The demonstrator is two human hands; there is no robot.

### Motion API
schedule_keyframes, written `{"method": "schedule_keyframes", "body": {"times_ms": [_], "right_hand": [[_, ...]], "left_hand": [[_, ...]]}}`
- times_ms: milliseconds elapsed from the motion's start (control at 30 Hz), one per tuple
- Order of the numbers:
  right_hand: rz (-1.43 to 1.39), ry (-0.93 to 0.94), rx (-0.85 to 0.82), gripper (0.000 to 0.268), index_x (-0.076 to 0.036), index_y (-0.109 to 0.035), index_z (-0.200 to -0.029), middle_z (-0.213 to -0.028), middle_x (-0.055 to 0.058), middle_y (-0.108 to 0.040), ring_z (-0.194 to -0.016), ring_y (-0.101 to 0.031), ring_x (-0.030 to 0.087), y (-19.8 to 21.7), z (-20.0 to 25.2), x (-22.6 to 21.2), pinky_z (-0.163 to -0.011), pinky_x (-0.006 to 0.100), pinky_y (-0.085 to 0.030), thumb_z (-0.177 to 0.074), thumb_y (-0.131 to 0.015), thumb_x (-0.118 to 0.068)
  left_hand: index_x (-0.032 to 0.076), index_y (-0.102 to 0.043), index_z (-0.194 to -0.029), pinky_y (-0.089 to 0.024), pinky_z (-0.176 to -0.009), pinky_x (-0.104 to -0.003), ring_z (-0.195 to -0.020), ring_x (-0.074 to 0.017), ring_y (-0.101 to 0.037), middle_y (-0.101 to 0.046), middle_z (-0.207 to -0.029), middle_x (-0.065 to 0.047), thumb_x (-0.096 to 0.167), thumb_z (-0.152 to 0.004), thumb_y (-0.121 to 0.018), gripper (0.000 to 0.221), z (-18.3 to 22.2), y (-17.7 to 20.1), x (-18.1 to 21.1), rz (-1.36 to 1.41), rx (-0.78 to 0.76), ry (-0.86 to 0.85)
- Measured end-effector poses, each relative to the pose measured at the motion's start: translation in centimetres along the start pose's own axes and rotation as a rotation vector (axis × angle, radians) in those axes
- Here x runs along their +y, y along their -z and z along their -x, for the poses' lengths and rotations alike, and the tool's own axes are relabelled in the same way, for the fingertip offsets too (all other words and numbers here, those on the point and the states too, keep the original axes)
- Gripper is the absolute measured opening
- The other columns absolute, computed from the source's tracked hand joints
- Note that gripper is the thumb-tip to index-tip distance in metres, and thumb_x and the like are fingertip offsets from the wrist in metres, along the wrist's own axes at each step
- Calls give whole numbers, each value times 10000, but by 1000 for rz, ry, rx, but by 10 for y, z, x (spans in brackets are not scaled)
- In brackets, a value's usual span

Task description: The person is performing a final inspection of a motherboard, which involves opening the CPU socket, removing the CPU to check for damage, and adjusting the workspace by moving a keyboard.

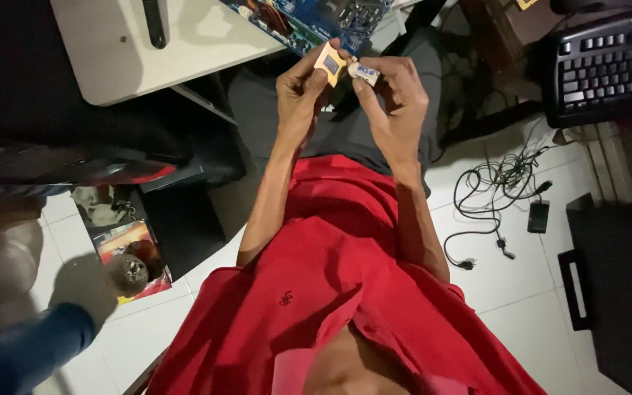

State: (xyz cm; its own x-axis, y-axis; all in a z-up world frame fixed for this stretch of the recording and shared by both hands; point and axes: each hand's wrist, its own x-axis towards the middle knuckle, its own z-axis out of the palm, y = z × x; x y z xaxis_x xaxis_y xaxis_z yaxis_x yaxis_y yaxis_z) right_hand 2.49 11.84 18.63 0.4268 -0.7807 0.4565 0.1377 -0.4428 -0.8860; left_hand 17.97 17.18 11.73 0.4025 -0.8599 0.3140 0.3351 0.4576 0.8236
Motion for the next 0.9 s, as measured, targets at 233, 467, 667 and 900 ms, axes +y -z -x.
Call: {"method": "schedule_keyframes", "body": {"times_ms": [233,467,667,900], "right_hand": [[44,-31,-47,157,43,-652,-1173,-1073,66,-550,-812,-488,134,-4,2,-5,-721,246,-411,-1017,-646,23],[16,-34,-58,146,31,-656,-1170,-1036,46,-553,-786,-491,124,-5,2,6,-692,246,-401,-1029,-642,-4],[-28,-24,-1,126,8,-616,-1178,-916,41,-564,-744,-480,110,-10,1,6,-677,242,-396,-1067,-608,-49],[131,75,-70,209,32,-649,-1221,-974,77,-579,-738,-482,146,-7,3,8,-666,261,-400,-1014,-682,28]], "left_hand": [[74,-650,-1381,-510,-1064,-269,-1127,-157,-663,-732,-1216,-54,325,-1055,-713,416,-1,-5,6,-65,-25,-64],[126,-656,-1385,-542,-1042,-278,-1111,-152,-675,-733,-1232,-51,306,-1063,-703,372,-2,-3,2,-55,-64,-91],[108,-676,-1364,-480,-874,-221,-998,-110,-610,-725,-1214,-21,276,-1062,-711,347,-4,-8,6,-87,-51,-93],[137,-653,-1385,-554,-1079,-295,-1128,-168,-687,-727,-1248,-60,237,-1042,-718,363,-5,2,0,-72,-93,-143]]}}
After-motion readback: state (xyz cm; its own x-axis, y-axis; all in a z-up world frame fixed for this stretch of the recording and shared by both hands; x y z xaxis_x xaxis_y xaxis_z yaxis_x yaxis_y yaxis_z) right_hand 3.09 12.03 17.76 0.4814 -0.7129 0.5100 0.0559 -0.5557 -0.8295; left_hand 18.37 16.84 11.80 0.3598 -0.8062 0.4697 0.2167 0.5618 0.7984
